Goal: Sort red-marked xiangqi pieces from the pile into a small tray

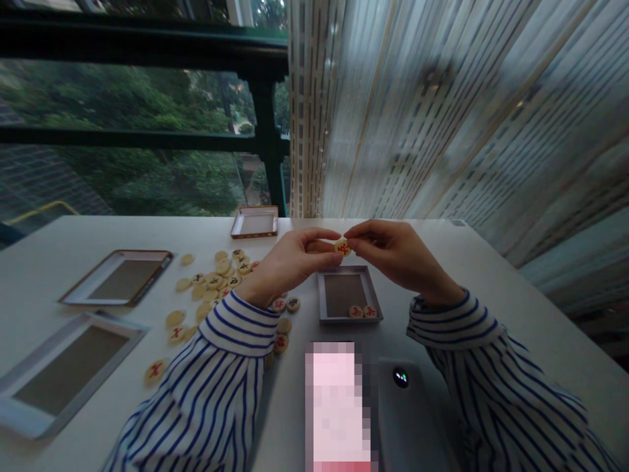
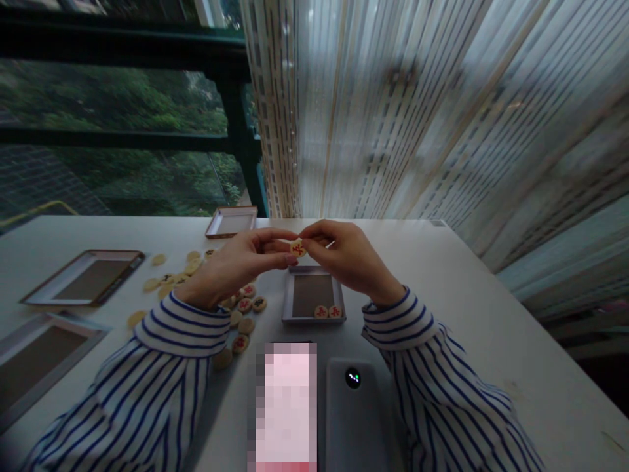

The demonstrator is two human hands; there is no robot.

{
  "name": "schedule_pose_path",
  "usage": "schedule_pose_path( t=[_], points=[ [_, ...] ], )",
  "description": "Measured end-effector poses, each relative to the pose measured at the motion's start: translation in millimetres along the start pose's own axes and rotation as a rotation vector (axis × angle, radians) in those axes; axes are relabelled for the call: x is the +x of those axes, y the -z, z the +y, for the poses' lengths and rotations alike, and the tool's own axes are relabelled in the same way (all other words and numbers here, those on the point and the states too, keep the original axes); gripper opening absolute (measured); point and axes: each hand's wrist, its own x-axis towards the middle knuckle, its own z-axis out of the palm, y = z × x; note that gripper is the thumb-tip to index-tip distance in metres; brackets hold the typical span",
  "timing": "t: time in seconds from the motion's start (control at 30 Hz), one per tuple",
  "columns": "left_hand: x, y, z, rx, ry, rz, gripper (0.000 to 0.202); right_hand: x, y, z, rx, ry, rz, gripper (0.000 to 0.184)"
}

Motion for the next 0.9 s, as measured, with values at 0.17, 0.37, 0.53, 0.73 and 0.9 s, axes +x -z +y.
schedule_pose_path(
  t=[0.17,0.37,0.53,0.73,0.9],
  points=[
    [0.8,-2.1,0.4,-0.034,0.014,0.015,0.034,0.6,-1.6,0.7,0.024,-0.001,0.039,0.014],
    [-1.7,-0.7,5.9,0.019,0.003,0.062,0.033,0.5,-1.9,0.1,0.051,-0.022,0.026,0.016],
    [-3.0,0.6,6.6,0.048,-0.018,0.082,0.032,0.2,-2.2,0.4,0.077,-0.018,0.027,0.017],
    [-3.3,-0.2,7.8,0.072,-0.019,0.099,0.031,-0.6,-2.0,-1.1,0.078,-0.027,0.005,0.019],
    [-3.8,0.7,9.4,0.118,-0.023,0.118,0.028,-1.3,1.7,-2.1,-0.002,0.012,-0.052,0.026]
  ],
)
